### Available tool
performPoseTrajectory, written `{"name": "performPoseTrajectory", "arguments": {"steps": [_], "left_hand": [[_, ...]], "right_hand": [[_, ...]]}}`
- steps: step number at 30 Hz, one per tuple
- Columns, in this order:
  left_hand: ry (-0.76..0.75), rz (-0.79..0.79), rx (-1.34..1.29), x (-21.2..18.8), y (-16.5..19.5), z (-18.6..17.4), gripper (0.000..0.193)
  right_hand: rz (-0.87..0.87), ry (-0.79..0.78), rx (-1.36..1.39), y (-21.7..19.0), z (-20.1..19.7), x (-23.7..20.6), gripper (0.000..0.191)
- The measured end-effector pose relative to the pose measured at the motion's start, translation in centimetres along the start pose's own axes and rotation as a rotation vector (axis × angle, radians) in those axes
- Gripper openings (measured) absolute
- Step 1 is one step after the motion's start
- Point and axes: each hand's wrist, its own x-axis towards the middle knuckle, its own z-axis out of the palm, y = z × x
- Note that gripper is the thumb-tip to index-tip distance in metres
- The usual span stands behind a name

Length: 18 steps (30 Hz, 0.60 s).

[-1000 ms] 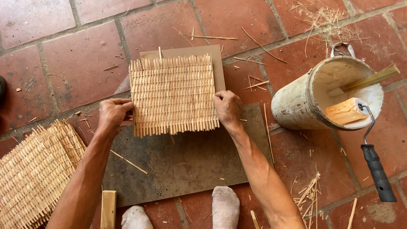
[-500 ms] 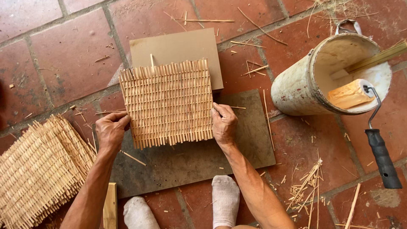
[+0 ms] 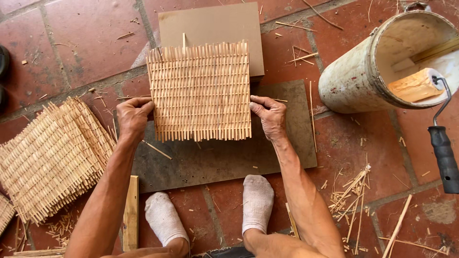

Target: The person applies adhesive to cardboard pieces using a paint roller, then places woven bamboo mats onto the adhesive. They press the mats down with a wooden block and stack the finished units.

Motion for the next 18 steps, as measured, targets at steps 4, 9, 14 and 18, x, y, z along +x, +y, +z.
{"name": "performPoseTrajectory", "arguments": {"steps": [4, 9, 14, 18], "left_hand": [[-0.036, -0.059, -0.063, 0.4, 0.0, -0.3, 0.017], [-0.113, -0.120, -0.123, 0.8, 0.0, -0.5, 0.016], [-0.136, -0.167, -0.187, 0.5, -0.8, -0.3, 0.015], [-0.155, -0.182, -0.243, 0.8, -1.4, -0.3, 0.013]], "right_hand": [[-0.068, -0.011, -0.019, -2.7, 1.3, -1.1, 0.024], [-0.087, -0.066, 0.018, -6.4, 3.5, -2.1, 0.021], [-0.139, -0.083, -0.093, -9.1, 5.6, -3.1, 0.021], [-0.151, -0.063, -0.180, -10.4, 7.0, -3.6, 0.021]]}}
